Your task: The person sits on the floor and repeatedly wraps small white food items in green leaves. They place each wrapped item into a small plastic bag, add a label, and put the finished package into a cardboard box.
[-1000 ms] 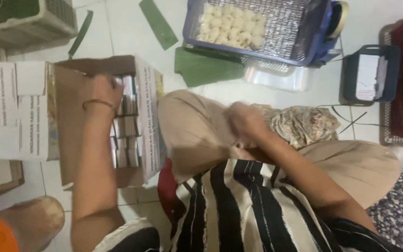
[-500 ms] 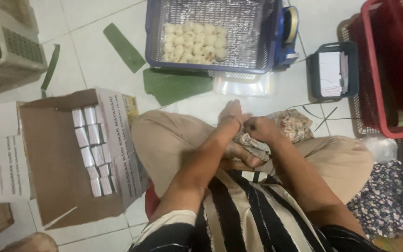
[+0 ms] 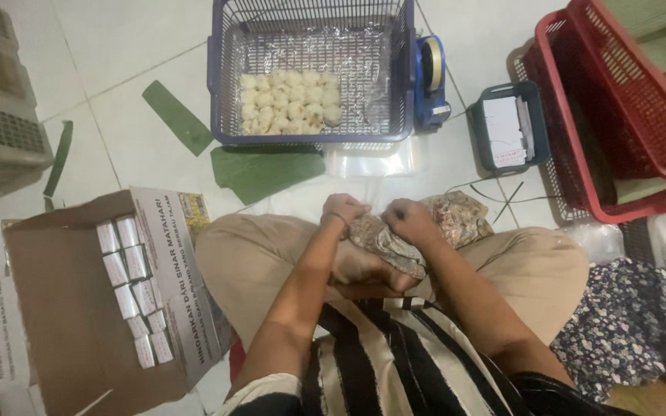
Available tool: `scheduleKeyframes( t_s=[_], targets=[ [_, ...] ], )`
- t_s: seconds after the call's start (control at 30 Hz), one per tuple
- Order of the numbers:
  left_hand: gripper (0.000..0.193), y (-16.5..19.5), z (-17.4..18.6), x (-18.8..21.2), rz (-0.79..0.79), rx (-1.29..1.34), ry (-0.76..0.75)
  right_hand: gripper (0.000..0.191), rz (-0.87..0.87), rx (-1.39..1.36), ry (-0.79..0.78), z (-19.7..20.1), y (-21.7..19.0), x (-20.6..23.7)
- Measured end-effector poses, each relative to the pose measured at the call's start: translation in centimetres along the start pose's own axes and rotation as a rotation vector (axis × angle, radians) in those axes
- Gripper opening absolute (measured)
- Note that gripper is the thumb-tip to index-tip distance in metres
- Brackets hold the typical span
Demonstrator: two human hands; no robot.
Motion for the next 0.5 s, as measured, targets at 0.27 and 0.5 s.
scheduleKeyframes(
  t_s=[0.27,0.5],
  targets=[
    [0.030,-0.3,1.2,2.1,-0.024,0.279,0.090,0.034,0.310,0.243,0.060,-1.4,-3.2,1.2],
    [0.022,-3.3,3.4,2.7,-0.199,0.614,0.216,0.052,0.294,0.448,-0.142,-3.9,-3.3,-0.7]
  ],
)
Point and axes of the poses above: each hand's wrist, its own x-axis away from the middle knuckle, its own z-axis out of the back of the hand, y = z × x, the point moved 5 cm from there along -x, towards the middle knuckle, and after that the axes turned 10 degrees about -y, right-handed, at the moved point
